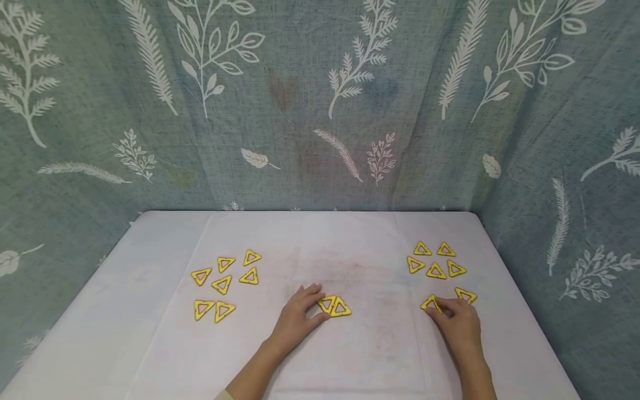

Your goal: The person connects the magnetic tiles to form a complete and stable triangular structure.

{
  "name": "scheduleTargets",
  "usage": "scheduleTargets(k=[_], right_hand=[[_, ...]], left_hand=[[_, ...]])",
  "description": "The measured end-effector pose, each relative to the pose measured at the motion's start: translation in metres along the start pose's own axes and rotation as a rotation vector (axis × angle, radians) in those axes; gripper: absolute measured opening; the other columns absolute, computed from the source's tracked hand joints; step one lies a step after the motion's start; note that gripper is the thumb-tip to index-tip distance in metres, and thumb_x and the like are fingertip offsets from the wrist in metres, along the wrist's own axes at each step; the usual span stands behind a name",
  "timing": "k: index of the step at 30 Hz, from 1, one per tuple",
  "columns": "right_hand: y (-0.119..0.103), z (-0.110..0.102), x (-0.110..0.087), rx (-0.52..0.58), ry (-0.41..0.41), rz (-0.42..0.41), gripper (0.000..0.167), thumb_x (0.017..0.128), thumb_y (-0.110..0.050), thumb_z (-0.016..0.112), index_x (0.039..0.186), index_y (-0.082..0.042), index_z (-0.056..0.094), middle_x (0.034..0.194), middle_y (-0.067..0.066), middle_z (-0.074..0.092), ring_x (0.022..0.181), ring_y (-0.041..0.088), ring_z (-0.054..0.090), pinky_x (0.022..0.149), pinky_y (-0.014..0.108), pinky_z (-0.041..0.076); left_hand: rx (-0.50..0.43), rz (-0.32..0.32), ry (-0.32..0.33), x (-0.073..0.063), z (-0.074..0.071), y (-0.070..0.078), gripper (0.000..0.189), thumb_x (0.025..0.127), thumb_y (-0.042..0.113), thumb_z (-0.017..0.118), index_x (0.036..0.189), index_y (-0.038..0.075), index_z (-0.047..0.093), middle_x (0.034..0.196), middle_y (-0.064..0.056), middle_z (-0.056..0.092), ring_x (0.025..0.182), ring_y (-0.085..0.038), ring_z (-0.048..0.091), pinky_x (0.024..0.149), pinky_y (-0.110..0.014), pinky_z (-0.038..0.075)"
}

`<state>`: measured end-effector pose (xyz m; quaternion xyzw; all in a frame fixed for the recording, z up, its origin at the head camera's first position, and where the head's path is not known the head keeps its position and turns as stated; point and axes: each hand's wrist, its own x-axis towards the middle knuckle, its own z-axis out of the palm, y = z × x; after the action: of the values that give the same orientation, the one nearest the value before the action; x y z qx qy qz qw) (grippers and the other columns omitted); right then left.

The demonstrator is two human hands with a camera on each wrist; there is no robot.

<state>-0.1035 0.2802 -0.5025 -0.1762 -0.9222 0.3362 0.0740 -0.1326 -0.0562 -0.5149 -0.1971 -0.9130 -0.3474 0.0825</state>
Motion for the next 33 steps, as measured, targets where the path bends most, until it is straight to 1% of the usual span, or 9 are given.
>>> scheduleTargets(k=[2,6,10,13,16,18,23,27,33], right_hand=[[-0.002,0.001,0.000,-0.003,-0.013,-0.017,0.048,0.080,-0.028,0.076,0.118,0.000,0.064,0.111,0.018,0.058,0.095,0.030,0.053,0.079,0.044,0.042],[-0.007,0.005,-0.001,-0.003,-0.049,-0.063,0.045,0.079,-0.027,0.077,0.115,-0.002,0.066,0.106,0.013,0.059,0.091,0.027,0.058,0.077,0.040,0.046],[-0.011,0.008,-0.001,-0.010,-0.076,-0.110,0.044,0.078,-0.027,0.077,0.114,-0.002,0.067,0.104,0.011,0.059,0.087,0.023,0.057,0.073,0.036,0.047],[-0.015,0.010,0.000,-0.022,-0.110,-0.172,0.043,0.078,-0.028,0.077,0.113,-0.004,0.068,0.102,0.008,0.060,0.085,0.020,0.051,0.070,0.031,0.043],[-0.020,0.012,-0.001,-0.022,-0.145,-0.248,0.042,0.077,-0.029,0.078,0.111,-0.006,0.070,0.099,0.006,0.060,0.082,0.017,0.048,0.068,0.029,0.040],[-0.023,0.014,-0.002,-0.019,-0.154,-0.299,0.040,0.076,-0.028,0.078,0.109,-0.007,0.071,0.097,0.005,0.060,0.080,0.016,0.047,0.067,0.028,0.040],[-0.031,0.021,-0.003,-0.003,-0.169,-0.390,0.035,0.074,-0.028,0.080,0.105,-0.011,0.074,0.090,-0.002,0.059,0.076,0.011,0.045,0.065,0.025,0.040],[-0.037,0.027,-0.004,0.020,-0.182,-0.419,0.034,0.072,-0.029,0.081,0.102,-0.014,0.074,0.087,-0.006,0.059,0.076,0.010,0.045,0.066,0.024,0.040],[-0.044,0.036,-0.004,0.047,-0.198,-0.408,0.033,0.069,-0.030,0.083,0.098,-0.018,0.074,0.091,-0.009,0.064,0.084,0.010,0.051,0.073,0.027,0.041]], left_hand=[[0.002,0.000,-0.002,-0.001,0.000,0.000,0.048,0.078,0.033,0.075,0.118,0.009,0.064,0.133,-0.006,0.056,0.127,-0.023,0.048,0.107,-0.040,0.033],[0.005,-0.005,-0.008,-0.001,-0.001,-0.001,0.049,0.078,0.034,0.075,0.119,0.009,0.064,0.134,-0.005,0.056,0.127,-0.023,0.048,0.106,-0.040,0.034],[0.008,0.001,-0.013,-0.002,-0.001,-0.001,0.050,0.079,0.036,0.074,0.120,0.010,0.064,0.133,-0.004,0.056,0.127,-0.022,0.049,0.106,-0.040,0.035],[0.010,0.015,-0.010,-0.001,-0.001,-0.003,0.051,0.079,0.038,0.073,0.121,0.010,0.064,0.132,-0.002,0.057,0.126,-0.020,0.050,0.105,-0.038,0.036],[0.009,0.031,-0.005,-0.001,-0.001,-0.003,0.052,0.078,0.038,0.073,0.121,0.009,0.064,0.131,-0.002,0.059,0.125,-0.020,0.051,0.105,-0.038,0.036],[0.003,0.042,-0.005,0.000,-0.001,-0.004,0.052,0.079,0.038,0.073,0.121,0.009,0.064,0.130,-0.002,0.059,0.125,-0.020,0.051,0.105,-0.038,0.035],[-0.010,0.065,-0.006,0.001,-0.001,-0.003,0.050,0.080,0.036,0.072,0.121,0.009,0.064,0.127,-0.002,0.061,0.124,-0.021,0.052,0.106,-0.039,0.035],[-0.020,0.068,-0.006,0.001,-0.002,-0.002,0.048,0.080,0.034,0.072,0.120,0.009,0.065,0.127,-0.002,0.061,0.124,-0.021,0.052,0.107,-0.039,0.034],[-0.020,0.063,-0.009,0.000,-0.002,-0.001,0.046,0.080,0.033,0.073,0.119,0.011,0.066,0.127,0.000,0.061,0.125,-0.020,0.051,0.108,-0.038,0.032]])
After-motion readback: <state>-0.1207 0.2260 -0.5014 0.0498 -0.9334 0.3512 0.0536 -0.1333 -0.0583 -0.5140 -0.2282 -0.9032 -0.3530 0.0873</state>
